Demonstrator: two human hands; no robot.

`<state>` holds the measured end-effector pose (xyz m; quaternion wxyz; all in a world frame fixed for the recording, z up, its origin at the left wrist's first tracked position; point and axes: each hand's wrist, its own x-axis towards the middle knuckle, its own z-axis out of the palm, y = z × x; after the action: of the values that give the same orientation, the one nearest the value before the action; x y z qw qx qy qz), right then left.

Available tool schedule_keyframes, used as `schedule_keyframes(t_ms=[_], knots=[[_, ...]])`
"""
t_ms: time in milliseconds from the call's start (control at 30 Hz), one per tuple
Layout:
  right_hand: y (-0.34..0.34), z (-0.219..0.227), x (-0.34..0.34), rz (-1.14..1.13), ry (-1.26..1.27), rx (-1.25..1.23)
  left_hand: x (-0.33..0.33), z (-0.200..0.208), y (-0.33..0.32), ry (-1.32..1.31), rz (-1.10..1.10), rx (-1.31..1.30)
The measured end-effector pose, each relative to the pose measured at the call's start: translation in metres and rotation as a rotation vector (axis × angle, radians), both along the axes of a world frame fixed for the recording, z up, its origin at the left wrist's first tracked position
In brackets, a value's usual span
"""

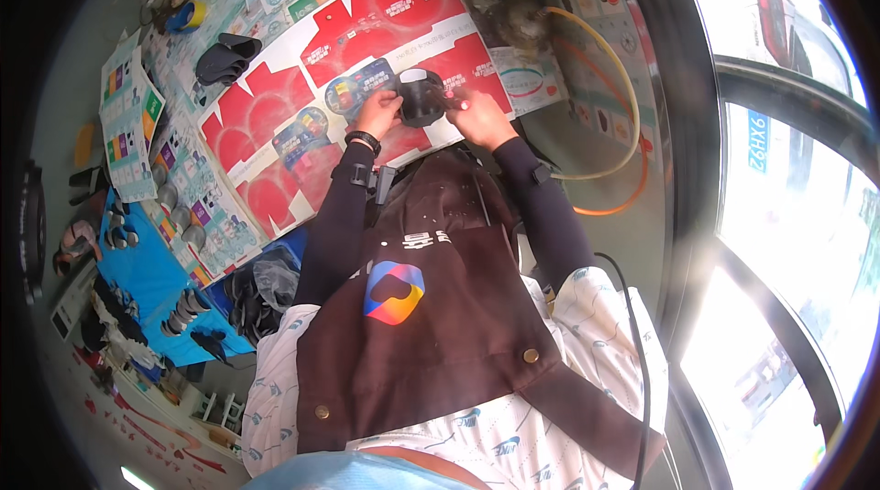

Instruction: Apply adhesive or sealant to shoe components using a specialized applicator tool.

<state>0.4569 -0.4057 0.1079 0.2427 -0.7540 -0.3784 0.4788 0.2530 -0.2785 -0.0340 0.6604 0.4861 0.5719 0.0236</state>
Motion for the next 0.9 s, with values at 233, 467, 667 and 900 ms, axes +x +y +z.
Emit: schedule_keyframes(t_ms=[233, 467, 667, 900], knots=[[0.006, 0.010, -0.001, -0.096, -0.083, -0.038, 0.003, 0.013, -0.003, -0.052, -0.013, -0.006], [0.006, 0.001, -0.004, -0.082, -0.082, 0.028, 0.009, 0.010, -0.004, -0.045, -0.032, 0.011], [-0.013, 0.014, -0.004, -0.063, -0.211, -0.086, 0.010, 0.013, -0.005, -0.088, -0.029, 0.006], [-0.009, 0.007, -0.004, -0.180, -0.144, -0.003, 0.013, 0.010, -0.003, -0.061, -0.067, 0.048]])
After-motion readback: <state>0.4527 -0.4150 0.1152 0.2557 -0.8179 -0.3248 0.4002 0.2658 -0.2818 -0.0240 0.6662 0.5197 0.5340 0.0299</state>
